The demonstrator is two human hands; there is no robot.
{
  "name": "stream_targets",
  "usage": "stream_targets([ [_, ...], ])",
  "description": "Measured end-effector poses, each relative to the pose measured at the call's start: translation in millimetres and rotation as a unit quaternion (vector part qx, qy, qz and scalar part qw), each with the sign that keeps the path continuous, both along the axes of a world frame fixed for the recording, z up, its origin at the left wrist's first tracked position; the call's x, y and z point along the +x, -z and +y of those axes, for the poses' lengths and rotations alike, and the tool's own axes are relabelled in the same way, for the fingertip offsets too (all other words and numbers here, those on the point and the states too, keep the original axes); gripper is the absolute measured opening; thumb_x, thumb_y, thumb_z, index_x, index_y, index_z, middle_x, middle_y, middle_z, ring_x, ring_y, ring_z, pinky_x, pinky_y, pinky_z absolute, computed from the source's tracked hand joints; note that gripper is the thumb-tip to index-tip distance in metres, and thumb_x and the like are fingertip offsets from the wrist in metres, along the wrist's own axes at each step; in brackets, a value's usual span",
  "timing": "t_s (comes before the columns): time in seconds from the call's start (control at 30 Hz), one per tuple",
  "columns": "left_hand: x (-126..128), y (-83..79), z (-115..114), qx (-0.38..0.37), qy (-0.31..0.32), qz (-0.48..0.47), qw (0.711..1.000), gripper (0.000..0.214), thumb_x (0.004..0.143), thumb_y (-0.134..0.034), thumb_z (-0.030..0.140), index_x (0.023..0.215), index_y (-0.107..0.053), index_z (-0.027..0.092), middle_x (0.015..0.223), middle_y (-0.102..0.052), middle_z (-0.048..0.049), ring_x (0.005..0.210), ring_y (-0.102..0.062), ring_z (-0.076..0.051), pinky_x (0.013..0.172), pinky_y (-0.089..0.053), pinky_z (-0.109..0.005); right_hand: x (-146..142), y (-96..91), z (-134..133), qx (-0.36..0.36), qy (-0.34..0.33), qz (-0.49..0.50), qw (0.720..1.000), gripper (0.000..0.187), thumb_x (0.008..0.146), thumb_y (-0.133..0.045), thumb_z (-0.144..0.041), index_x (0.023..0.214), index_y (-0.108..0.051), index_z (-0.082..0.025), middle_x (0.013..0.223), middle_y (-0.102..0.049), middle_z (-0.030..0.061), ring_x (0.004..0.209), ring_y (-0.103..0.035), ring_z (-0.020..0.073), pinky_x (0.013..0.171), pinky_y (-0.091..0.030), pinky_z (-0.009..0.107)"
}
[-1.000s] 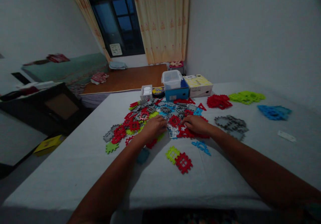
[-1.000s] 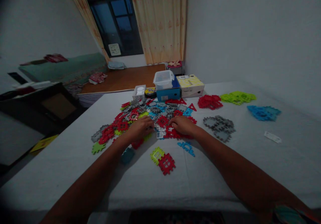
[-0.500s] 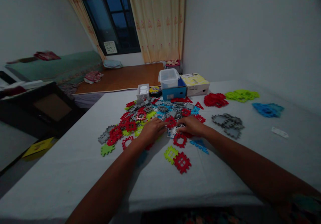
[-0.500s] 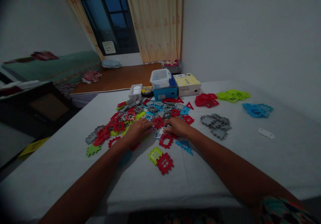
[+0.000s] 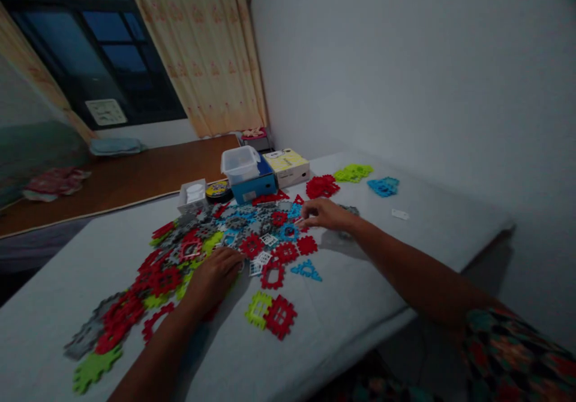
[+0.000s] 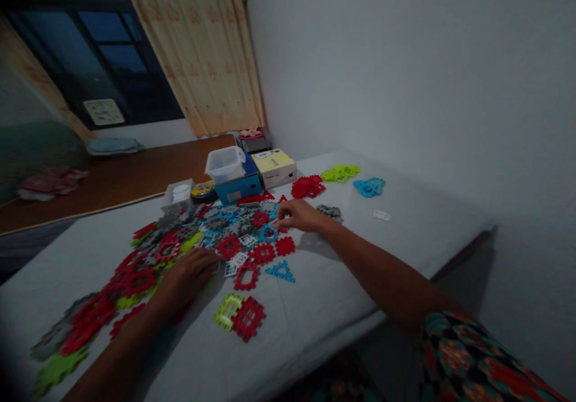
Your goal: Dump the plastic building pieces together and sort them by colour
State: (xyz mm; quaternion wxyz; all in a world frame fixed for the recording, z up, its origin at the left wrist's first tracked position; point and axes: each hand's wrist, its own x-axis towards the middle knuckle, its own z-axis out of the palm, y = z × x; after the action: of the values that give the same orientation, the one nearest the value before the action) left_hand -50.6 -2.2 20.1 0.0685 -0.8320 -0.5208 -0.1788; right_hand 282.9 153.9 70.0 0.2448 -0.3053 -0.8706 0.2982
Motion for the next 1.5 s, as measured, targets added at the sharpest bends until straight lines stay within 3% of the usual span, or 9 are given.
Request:
stream_targets([
  [0.2, -4, 2.7, 3, 0.012, 0.009, 0.007, 1.0, 0.028, 0.097, -0.046, 0.03, 0.107, -0.071, 0.024, 0.107, -0.071, -0.0062, 0.102, -0.063, -0.021, 0.09, -0.051, -0.035, 190, 8.7, 36, 0.032, 0.352, -0.053, 0.934, 0.028, 0.075, -0.066, -0.047, 0.074, -0.067, -0.019, 0.067, -0.066, 0.0026, 0.066, -0.059, 0.0167, 0.059, -0.042, 0.026],
  [0.3, -3, 1.6, 5, 0.012, 0.016, 0.012, 1.0, 0.028, 0.097, -0.045, 0.03, 0.107, -0.07, 0.024, 0.106, -0.071, -0.006, 0.101, -0.064, -0.021, 0.09, -0.051, -0.035, 241, 23.2, 29, 0.018, 0.461, -0.093, 0.882, 0.027, 0.077, -0.066, -0.047, 0.068, -0.068, -0.022, 0.069, -0.069, 0.0062, 0.068, -0.063, 0.0192, 0.058, -0.045, 0.028],
  [0.73, -5, -0.4, 3, 0.017, 0.029, 0.016, 0.999, 0.027, 0.096, -0.046, 0.027, 0.104, -0.071, 0.023, 0.103, -0.072, -0.006, 0.098, -0.064, -0.021, 0.088, -0.052, -0.035, 261, 19.7, 35, 0.036, 0.426, -0.299, 0.853, 0.035, 0.091, -0.044, -0.038, 0.087, -0.074, -0.02, 0.088, -0.073, 0.01, 0.082, -0.066, 0.021, 0.072, -0.048, 0.029],
  [0.87, -3, -5.0, -1, 0.006, 0.01, 0.014, 1.0, 0.027, 0.096, -0.044, 0.023, 0.104, -0.071, 0.022, 0.103, -0.071, -0.0068, 0.097, -0.063, -0.021, 0.088, -0.051, -0.035, 226, 13.2, 32, 0.062, 0.419, -0.326, 0.845, 0.038, 0.093, -0.041, -0.039, 0.1, -0.072, -0.018, 0.099, -0.073, 0.013, 0.082, -0.067, 0.0236, 0.071, -0.048, 0.033],
  [0.93, 0, -7.6, -3, 0.0, -0.004, 0.011, 1.0, 0.028, 0.097, -0.044, 0.022, 0.104, -0.071, 0.021, 0.104, -0.07, -0.0075, 0.098, -0.062, -0.02, 0.089, -0.051, -0.035, 187, 6.8, 29, 0.093, 0.363, -0.292, 0.88, 0.039, 0.093, -0.042, -0.042, 0.104, -0.071, -0.019, 0.105, -0.072, 0.0128, 0.086, -0.067, 0.0246, 0.073, -0.049, 0.034],
  [1.07, 2, -9.5, -6, -0.008, -0.034, -0.003, 0.999, 0.026, 0.096, -0.047, 0.021, 0.106, -0.071, 0.021, 0.105, -0.071, -0.0075, 0.102, -0.06, -0.021, 0.093, -0.049, -0.035, 77, -7.8, 3, 0.111, 0.092, -0.154, 0.978, 0.032, 0.091, -0.049, -0.041, 0.106, -0.07, -0.023, 0.108, -0.073, 0.0058, 0.094, -0.067, 0.021, 0.081, -0.049, 0.029],
  [1.17, 2, -8.8, -8, -0.013, -0.044, -0.004, 0.999, 0.026, 0.095, -0.048, 0.02, 0.106, -0.072, 0.022, 0.107, -0.07, -0.0068, 0.103, -0.058, -0.02, 0.094, -0.048, -0.036, -6, -8.3, -26, 0.093, -0.047, -0.135, 0.985, 0.025, 0.09, -0.055, -0.037, 0.105, -0.071, -0.024, 0.102, -0.074, 0.0039, 0.09, -0.068, 0.0202, 0.079, -0.049, 0.029],
  [1.33, 2, -8.5, -11, -0.018, -0.068, -0.012, 0.997, 0.026, 0.095, -0.049, 0.019, 0.105, -0.072, 0.022, 0.103, -0.07, -0.0074, 0.101, -0.058, -0.021, 0.09, -0.048, -0.035, -95, 13.9, -49, 0.166, -0.027, -0.216, 0.962, 0.027, 0.089, -0.061, -0.039, 0.11, -0.067, -0.024, 0.104, -0.073, 0.01, 0.092, -0.067, 0.027, 0.074, -0.047, 0.032],
  [1.5, 2, -8.2, -11, -0.024, -0.066, -0.008, 0.997, 0.023, 0.093, -0.051, 0.018, 0.103, -0.072, 0.021, 0.101, -0.069, -0.008, 0.098, -0.058, -0.021, 0.088, -0.048, -0.035, -123, 38.4, -52, 0.137, 0.024, -0.162, 0.977, 0.05, 0.081, -0.069, -0.052, 0.119, -0.057, -0.023, 0.104, -0.071, 0.0107, 0.091, -0.066, 0.0263, 0.069, -0.045, 0.03],
])
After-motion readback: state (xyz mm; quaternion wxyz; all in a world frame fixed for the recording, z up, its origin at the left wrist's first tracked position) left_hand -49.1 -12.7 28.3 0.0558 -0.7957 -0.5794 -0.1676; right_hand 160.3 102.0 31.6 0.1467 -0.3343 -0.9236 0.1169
